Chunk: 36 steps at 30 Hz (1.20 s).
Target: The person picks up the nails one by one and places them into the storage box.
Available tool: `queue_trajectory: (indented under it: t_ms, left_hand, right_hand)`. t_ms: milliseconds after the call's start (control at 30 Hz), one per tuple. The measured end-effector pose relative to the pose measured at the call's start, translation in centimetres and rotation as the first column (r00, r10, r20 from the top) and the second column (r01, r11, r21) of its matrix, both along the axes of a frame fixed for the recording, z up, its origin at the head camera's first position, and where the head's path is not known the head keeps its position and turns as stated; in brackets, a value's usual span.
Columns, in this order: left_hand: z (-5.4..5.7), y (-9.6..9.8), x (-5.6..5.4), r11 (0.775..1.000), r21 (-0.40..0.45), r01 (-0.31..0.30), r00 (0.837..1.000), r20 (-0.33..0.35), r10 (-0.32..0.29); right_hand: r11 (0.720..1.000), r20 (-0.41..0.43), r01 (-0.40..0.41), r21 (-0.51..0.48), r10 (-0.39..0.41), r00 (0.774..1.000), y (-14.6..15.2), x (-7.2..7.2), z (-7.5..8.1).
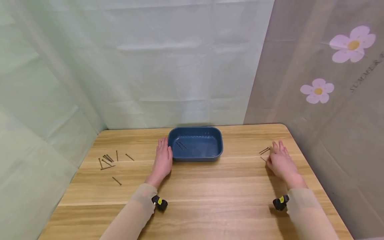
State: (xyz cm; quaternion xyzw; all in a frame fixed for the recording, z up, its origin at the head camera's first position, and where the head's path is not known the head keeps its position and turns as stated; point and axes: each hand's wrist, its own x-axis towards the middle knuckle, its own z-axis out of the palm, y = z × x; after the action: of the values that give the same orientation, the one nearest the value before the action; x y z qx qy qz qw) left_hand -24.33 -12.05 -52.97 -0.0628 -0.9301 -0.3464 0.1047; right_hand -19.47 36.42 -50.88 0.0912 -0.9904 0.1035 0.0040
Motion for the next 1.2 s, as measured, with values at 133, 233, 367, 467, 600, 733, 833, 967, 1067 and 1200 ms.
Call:
queue_trajectory:
  t_ms: [133, 233, 367, 467, 600, 733, 833, 967, 1067, 1200]
  left_hand:
    - [0.2, 0.0, 0.0, 1.000, 0.005, 0.002, 1.000, -0.011, -0.002]
    - [0.4, 0.1, 0.0, 1.000, 0.004, 0.002, 1.000, -0.013, -0.002]
    - [0.4, 0.1, 0.0, 1.000, -0.003, 0.001, 1.000, -0.015, -0.001]
    - [0.3, 0.1, 0.0, 1.000, -0.006, 0.001, 1.000, -0.012, -0.001]
    - [0.1, 0.1, -0.1, 1.000, -0.005, 0.002, 1.000, -0.008, -0.002]
    - [0.1, 0.1, -0.1, 1.000, -0.002, 0.004, 1.000, -0.012, -0.004]
    - [0.1, 0.2, 0.0, 1.000, -0.002, 0.003, 1.000, -0.011, -0.003]
    - [0.1, 0.2, 0.0, 1.000, -0.003, 0.002, 1.000, -0.006, -0.002]
    - [0.0, 0.2, 0.0, 1.000, -0.001, 0.001, 1.000, 0.004, -0.001]
    - [-0.1, 0.1, 0.0, 1.000, 0.000, 0.002, 1.000, 0.015, -0.002]
  right_hand:
    - [0.998, 0.013, 0.014, -0.066, -0.013, 1.000, -0.3, 0.1, 0.2]
    - [0.993, 0.019, 0.015, -0.118, -0.012, 1.000, -0.7, 0.2, 0.4]
    - [0.988, 0.018, 0.013, -0.151, -0.010, 1.000, -1.2, 0.2, 0.4]
    - [0.988, 0.006, 0.004, -0.155, -0.003, 1.000, -1.5, 0.1, 0.3]
    - [0.986, 0.000, -0.007, -0.168, 0.007, 1.000, -1.7, 0.0, 0.0]
    - [0.981, 0.000, -0.005, -0.193, 0.005, 1.000, -2.0, -0.1, 0.0]
    - [0.979, -0.008, -0.007, -0.206, 0.005, 1.000, -2.4, 0.0, 0.1]
    - [0.976, -0.011, -0.011, -0.217, 0.009, 1.000, -3.0, -0.1, 0.3]
    - [0.970, -0.009, -0.009, -0.243, 0.007, 1.000, -3.5, -0.1, 0.4]
    - [0.961, -0.004, 0.000, -0.278, -0.001, 1.000, -4.0, -0.1, 0.3]
